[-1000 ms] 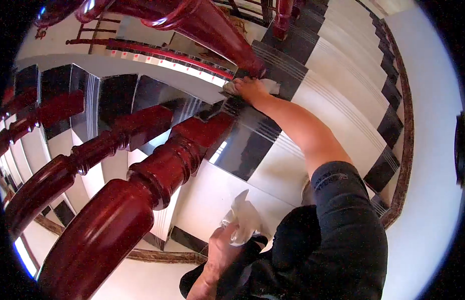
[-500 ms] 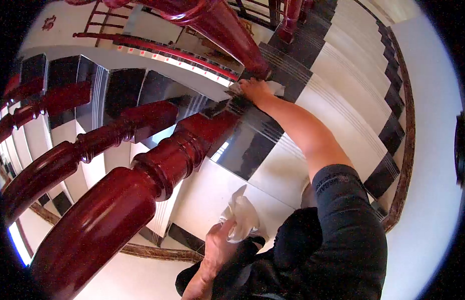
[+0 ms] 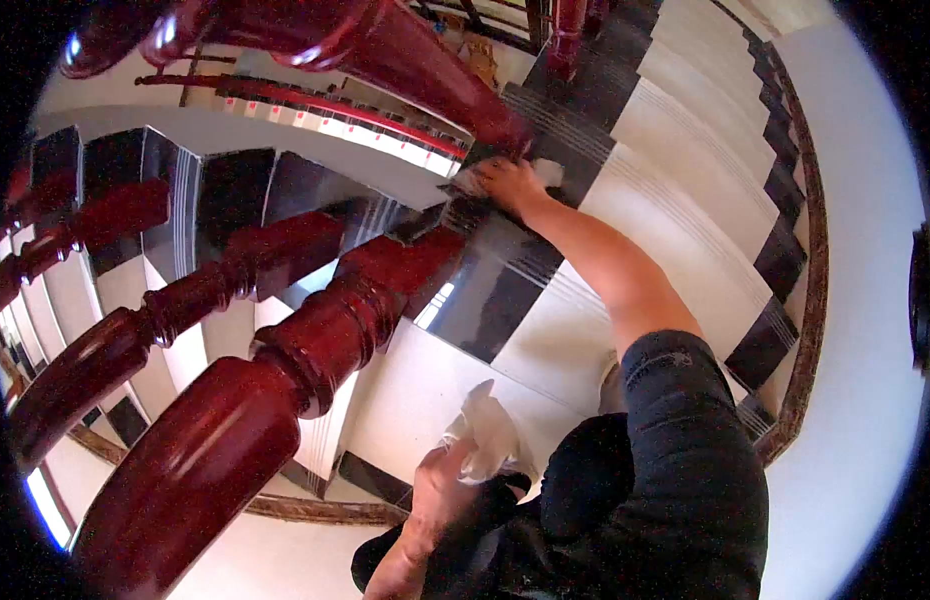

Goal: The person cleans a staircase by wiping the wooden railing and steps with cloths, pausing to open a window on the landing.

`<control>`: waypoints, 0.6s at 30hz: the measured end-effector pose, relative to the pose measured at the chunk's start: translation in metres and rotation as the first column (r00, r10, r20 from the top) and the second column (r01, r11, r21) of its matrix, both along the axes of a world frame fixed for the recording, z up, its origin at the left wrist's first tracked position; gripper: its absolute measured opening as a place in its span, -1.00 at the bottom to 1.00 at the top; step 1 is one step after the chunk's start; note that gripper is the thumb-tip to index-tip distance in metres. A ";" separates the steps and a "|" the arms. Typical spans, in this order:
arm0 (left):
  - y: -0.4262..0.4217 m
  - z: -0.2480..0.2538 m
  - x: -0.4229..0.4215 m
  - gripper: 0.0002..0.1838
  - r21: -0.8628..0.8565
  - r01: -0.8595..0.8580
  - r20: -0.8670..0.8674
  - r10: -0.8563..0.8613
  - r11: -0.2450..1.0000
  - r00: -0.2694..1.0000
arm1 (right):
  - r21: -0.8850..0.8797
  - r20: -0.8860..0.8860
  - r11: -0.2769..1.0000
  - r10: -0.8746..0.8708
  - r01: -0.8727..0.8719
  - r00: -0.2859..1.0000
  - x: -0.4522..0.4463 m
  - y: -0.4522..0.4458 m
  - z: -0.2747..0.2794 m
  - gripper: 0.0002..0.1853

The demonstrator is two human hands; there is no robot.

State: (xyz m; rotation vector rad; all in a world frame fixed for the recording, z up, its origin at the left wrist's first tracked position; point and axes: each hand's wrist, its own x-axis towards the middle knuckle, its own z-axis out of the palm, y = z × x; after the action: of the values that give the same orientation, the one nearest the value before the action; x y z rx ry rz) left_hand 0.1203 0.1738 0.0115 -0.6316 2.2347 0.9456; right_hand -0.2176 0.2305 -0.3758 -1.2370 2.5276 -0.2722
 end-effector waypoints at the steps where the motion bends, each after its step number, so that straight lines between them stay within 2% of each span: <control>1: -0.001 -0.002 0.005 -0.36 -0.010 0.030 0.002 -0.030 1.000 1.000 | -0.029 -0.033 0.999 0.037 -0.038 0.999 0.003 0.017 -0.001 -0.57; 4: -0.004 0.003 0.001 -0.36 -0.026 0.037 -0.005 -0.037 0.999 0.999 | -0.036 -0.070 0.995 0.089 -0.091 0.994 0.015 0.085 -0.015 -0.59; 6: -0.006 0.002 0.003 -0.36 -0.039 0.002 -0.022 -0.003 0.999 1.000 | 0.107 0.066 0.993 -0.058 0.050 0.996 0.023 0.110 0.003 -0.62; 7: -0.007 -0.001 0.008 -0.36 -0.050 0.016 -0.040 -0.018 0.999 0.999 | 0.109 0.057 0.993 -0.055 0.048 0.997 0.018 0.107 0.007 -0.62; 8: -0.007 -0.003 0.013 -0.36 -0.060 0.031 -0.054 -0.034 0.998 0.998 | 0.118 -0.009 0.993 -0.027 0.028 1.000 0.017 0.099 0.009 -0.60; 9: -0.007 -0.005 0.018 -0.34 -0.063 0.052 0.001 -0.052 0.997 0.999 | 0.129 -0.068 0.992 -0.003 0.012 0.998 0.019 0.089 0.013 -0.58; 11: -0.006 -0.004 0.019 -0.33 -0.020 0.074 0.002 -0.074 0.997 0.997 | -0.084 -0.058 0.990 -0.120 0.115 0.991 0.015 0.049 0.037 -0.48; 12: -0.003 -0.002 0.019 -0.31 0.020 0.092 0.001 -0.092 0.996 0.996 | -0.129 -0.067 0.989 -0.088 0.078 0.994 0.013 0.029 0.039 -0.45; 13: 0.002 0.008 0.009 -0.28 0.050 0.036 0.031 -0.038 0.998 0.999 | -0.176 -0.085 0.983 -0.057 0.042 0.995 0.005 0.011 0.039 -0.42; 14: 0.004 0.006 0.011 -0.28 0.042 0.034 0.028 -0.035 0.999 0.999 | -0.184 -0.088 0.982 -0.056 0.039 0.995 -0.003 -0.007 0.039 -0.42; 16: 0.007 0.003 0.021 -0.29 0.010 0.117 0.026 -0.118 0.993 0.993 | -0.123 -0.038 0.990 0.064 -0.068 0.997 -0.017 -0.032 0.032 -0.37; 17: 0.006 0.003 0.028 -0.30 0.022 0.079 0.018 -0.080 0.997 0.997 | -0.127 -0.037 0.989 0.066 -0.071 0.997 -0.017 -0.034 0.029 -0.37; 18: 0.004 0.004 0.029 -0.30 0.018 0.077 0.020 -0.078 0.997 0.997 | -0.053 -0.168 0.991 0.110 -0.121 0.980 -0.017 -0.033 0.023 -0.34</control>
State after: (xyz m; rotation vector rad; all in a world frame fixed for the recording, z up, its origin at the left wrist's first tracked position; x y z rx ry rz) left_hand 0.1492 0.1783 0.0156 -0.5402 2.2135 0.9148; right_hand -0.2343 0.1972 -0.3529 -1.4813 2.5892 -0.2323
